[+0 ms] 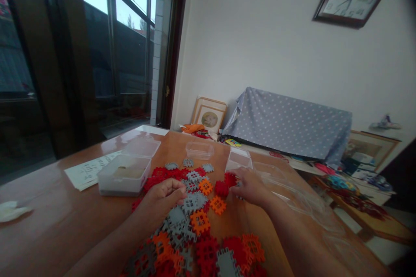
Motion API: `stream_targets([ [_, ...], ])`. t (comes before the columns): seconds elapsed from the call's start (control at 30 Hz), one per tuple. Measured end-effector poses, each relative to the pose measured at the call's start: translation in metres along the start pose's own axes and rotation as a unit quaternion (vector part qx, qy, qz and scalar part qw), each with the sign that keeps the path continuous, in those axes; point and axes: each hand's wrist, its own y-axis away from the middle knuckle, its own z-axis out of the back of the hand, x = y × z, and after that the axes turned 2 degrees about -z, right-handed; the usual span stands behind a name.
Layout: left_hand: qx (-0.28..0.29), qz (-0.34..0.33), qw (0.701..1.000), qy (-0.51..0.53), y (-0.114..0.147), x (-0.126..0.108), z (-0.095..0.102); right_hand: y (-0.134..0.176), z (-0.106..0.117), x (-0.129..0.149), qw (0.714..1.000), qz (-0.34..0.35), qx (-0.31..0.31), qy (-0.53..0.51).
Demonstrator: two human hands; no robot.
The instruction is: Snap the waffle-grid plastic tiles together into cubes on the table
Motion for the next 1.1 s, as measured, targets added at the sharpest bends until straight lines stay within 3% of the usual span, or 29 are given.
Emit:
stream_targets([
  [0.27,0.000,0.006,1.000,-0.013,-0.005,0.010,0.008,-0.019,-0.022,0.005,0.998,0.014,0.054,0.013],
  [0.77,-0.005,-0.022,0.999,-0.039,-0.009,0.016,0.012,-0.019,-0.024,0.014,0.999,0.015,0.044,0.022],
  [0.93,-0.016,-0.041,0.994,-0.103,-0.007,0.018,0.008,0.000,-0.020,0.047,0.998,0.049,0.027,-0.008],
  [1.1,0.027,-0.102,0.972,-0.212,-0.002,0.023,0.003,0.026,-0.030,0.091,0.979,0.161,0.067,-0.101],
])
